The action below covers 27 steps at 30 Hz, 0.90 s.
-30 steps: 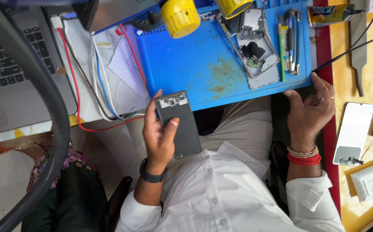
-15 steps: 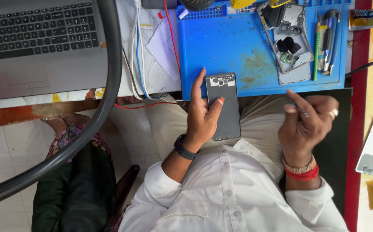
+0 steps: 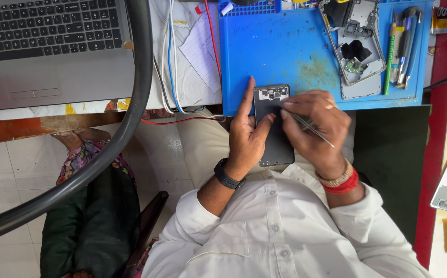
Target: The person sits at a repair bench holding a smartphone with its back panel removed and uses a metal pry tool to work along the edge of the phone body, repositioning the phone and the tool repeatedly. They also handle a pair of tweezers and set the phone down on the blue mat at one point before picking it up again to continue prying.
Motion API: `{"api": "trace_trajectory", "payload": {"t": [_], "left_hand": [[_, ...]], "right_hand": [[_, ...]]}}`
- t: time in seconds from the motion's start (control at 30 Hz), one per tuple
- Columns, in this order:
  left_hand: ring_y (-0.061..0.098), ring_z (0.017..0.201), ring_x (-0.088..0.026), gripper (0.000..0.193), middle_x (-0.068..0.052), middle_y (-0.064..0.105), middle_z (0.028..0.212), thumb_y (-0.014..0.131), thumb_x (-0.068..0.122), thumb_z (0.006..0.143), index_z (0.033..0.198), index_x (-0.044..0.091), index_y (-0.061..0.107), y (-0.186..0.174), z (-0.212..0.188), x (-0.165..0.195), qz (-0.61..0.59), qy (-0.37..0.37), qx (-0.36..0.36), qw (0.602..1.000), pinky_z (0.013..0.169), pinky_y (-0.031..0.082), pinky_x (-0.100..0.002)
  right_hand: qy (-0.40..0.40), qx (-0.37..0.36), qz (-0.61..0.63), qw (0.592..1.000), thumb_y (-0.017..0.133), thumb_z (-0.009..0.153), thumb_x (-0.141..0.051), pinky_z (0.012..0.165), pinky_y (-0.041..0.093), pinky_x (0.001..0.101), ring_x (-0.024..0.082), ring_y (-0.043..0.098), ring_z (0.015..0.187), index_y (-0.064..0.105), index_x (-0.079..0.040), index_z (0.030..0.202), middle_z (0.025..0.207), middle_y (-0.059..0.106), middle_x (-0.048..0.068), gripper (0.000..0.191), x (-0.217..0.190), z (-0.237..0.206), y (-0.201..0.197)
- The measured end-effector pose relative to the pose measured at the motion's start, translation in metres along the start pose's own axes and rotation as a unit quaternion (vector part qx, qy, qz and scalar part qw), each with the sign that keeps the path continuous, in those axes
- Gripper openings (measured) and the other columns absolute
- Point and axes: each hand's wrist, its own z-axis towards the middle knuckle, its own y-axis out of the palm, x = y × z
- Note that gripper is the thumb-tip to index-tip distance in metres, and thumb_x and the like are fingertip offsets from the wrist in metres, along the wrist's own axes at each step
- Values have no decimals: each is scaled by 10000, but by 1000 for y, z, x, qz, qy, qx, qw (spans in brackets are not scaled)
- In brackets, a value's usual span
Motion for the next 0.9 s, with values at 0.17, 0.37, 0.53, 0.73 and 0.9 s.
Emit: {"api": "trace_trajectory", "payload": {"t": [0.17, 0.37, 0.53, 0.73, 0.9], "left_hand": [[577, 1310, -166, 740, -166, 540, 1496, 514, -156, 1039, 1683, 37, 205, 0, 1, -7, 11, 48, -3, 999, 1155, 486, -312], [575, 1330, -190, 742, -186, 542, 1492, 495, -151, 1031, 1680, 27, 183, -2, 0, -10, 20, 40, -8, 999, 1167, 479, -333], [552, 1367, -198, 750, -183, 513, 1521, 486, -159, 1022, 1681, 27, 179, -2, 0, -10, 5, 46, -14, 999, 1196, 455, -341], [555, 1362, -193, 754, -183, 509, 1528, 485, -159, 1021, 1682, 30, 176, -3, 0, -8, 4, 37, -16, 999, 1180, 464, -331], [570, 1333, -189, 764, -181, 508, 1524, 486, -162, 1005, 1679, 32, 182, -5, 0, -6, 1, 29, -16, 999, 1145, 488, -324]], "right_hand": [[5, 8, 2, 1000, 800, 836, 88, 965, 514, 385, 261, 727, 923, 690, -4, 961, 989, 752, 125, 190, 13, 8, 27], [2, 2, -14, 1000, 806, 837, 69, 968, 503, 400, 241, 731, 898, 690, -9, 946, 964, 756, 117, 177, 18, 6, 29], [1, 9, -9, 1000, 799, 837, 70, 967, 502, 398, 245, 727, 900, 696, -7, 953, 980, 761, 123, 173, 19, 6, 30], [9, 9, -14, 1000, 804, 849, 64, 973, 503, 395, 241, 729, 910, 699, -10, 962, 989, 762, 116, 171, 20, 4, 31], [15, -27, 5, 1000, 801, 863, 51, 975, 482, 394, 224, 745, 929, 706, -21, 956, 989, 766, 103, 152, 21, 7, 27]]}}
